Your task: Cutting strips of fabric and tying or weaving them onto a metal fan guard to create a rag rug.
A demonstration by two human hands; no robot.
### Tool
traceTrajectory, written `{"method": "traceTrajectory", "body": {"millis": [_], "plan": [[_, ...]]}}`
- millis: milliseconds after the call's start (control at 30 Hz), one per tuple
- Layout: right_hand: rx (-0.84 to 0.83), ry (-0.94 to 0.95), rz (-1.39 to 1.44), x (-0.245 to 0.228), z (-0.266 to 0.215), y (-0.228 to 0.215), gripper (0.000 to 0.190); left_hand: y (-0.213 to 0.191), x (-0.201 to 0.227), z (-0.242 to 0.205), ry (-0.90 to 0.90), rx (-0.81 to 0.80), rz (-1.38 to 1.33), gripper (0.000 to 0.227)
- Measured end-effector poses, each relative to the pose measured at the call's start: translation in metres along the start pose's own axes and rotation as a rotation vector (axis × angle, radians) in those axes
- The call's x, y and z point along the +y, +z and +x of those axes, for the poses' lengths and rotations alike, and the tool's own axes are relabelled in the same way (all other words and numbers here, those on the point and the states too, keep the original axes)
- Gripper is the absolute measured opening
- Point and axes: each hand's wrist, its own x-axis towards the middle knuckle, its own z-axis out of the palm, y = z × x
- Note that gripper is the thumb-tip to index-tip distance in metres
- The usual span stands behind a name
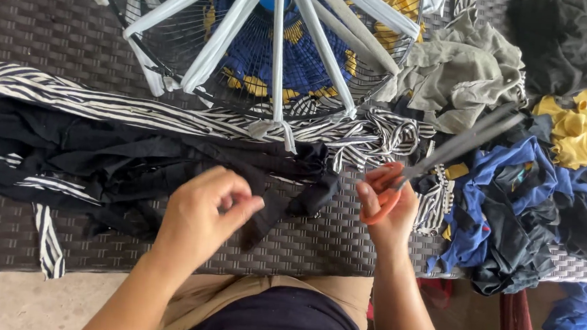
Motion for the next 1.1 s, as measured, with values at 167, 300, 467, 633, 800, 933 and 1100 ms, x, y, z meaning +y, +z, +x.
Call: {"method": "traceTrajectory", "body": {"millis": [167, 300, 467, 633, 800, 933, 1100], "plan": [[0.037, -0.272, 0.268, 0.045, -0.015, 0.008, 0.065, 0.014, -0.016, -0.040, 0.031, -0.216, 0.508, 0.041], [0.034, -0.257, 0.193, 0.046, -0.013, 0.011, 0.070, 0.013, -0.011, -0.040, 0.067, -0.187, 0.582, 0.017], [-0.055, -0.367, -0.271, 0.000, -0.005, 0.023, 0.059, -0.011, -0.007, -0.035, -0.145, 0.010, 0.269, 0.008], [-0.044, -0.407, -0.572, -0.010, -0.002, 0.025, 0.058, -0.054, -0.016, -0.030, -0.119, 0.321, 0.038, 0.009], [-0.046, -0.436, -0.555, -0.009, 0.003, 0.024, 0.057, -0.144, -0.098, -0.033, 0.071, 0.621, -0.071, 0.006], [-0.035, -0.406, -0.516, -0.009, 0.002, 0.023, 0.058, -0.167, -0.076, -0.012, 0.184, 0.512, 0.105, 0.002], [-0.045, -0.358, -0.516, -0.005, -0.002, 0.020, 0.058, -0.072, 0.035, 0.023, 0.314, 0.364, 0.301, 0.008]]}}
